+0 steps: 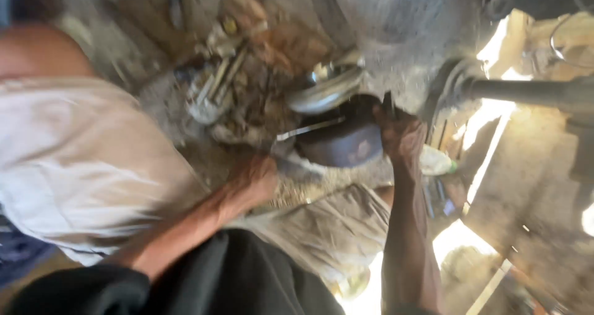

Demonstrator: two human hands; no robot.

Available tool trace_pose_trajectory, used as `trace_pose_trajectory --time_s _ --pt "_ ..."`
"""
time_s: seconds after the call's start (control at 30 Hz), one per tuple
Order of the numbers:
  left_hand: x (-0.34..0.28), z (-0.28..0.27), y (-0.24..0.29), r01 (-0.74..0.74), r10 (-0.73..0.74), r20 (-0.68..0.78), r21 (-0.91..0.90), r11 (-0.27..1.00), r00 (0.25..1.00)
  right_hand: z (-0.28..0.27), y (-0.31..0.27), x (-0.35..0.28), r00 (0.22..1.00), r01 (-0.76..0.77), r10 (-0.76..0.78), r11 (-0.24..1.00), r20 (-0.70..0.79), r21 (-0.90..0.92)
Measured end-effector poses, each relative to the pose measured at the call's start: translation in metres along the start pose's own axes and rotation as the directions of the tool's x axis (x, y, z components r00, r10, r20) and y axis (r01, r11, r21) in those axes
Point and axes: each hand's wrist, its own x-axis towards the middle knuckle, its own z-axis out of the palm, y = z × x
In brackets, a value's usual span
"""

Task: The person uses a wrench to loosen bolts on a turbocharger, then removes the housing to reveal the internal turbine. They inspect the turbine wheel by hand and separate the two halves of the turbocharger housing.

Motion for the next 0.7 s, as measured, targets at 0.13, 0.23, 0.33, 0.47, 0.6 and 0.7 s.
trace_pose_trajectory --time_s 0.13,0.23,0.33,0.47,0.6,0.7 --pt "0.017 -0.006 0.008 -0.195 0.201 -0.035 0.121 0.973 0.979 0.016 0.021 0.003 1.0 -0.007 0.007 0.995 0.007 -0.101" --pt "0.065 0.022 -0.005 -0.22 0.223 0.055 -0.053 0.974 0.973 0.024 0.022 0.018 0.998 0.012 -0.022 0.983 -0.055 -0.183" --pt "0.074 0.047 -0.011 -0.239 0.259 0.11 -0.167 0.957 0.96 0.031 0.029 0.014 0.997 0.03 -0.041 0.988 -0.067 -0.151" --pt "0.09 0.058 -0.013 -0.217 0.257 0.203 -0.2 0.956 0.945 0.041 0.051 0.013 0.978 0.104 -0.144 0.963 -0.149 -0.25" --pt "0.104 0.051 -0.033 -0.112 0.141 0.094 -0.261 0.959 0.985 0.038 0.021 0.001 0.928 0.347 -0.364 0.921 -0.079 -0.175" --pt "0.08 0.052 -0.04 -0.264 0.267 0.153 -0.041 0.964 0.951 0.035 0.017 -0.003 0.954 0.262 -0.291 0.929 -0.077 -0.262"
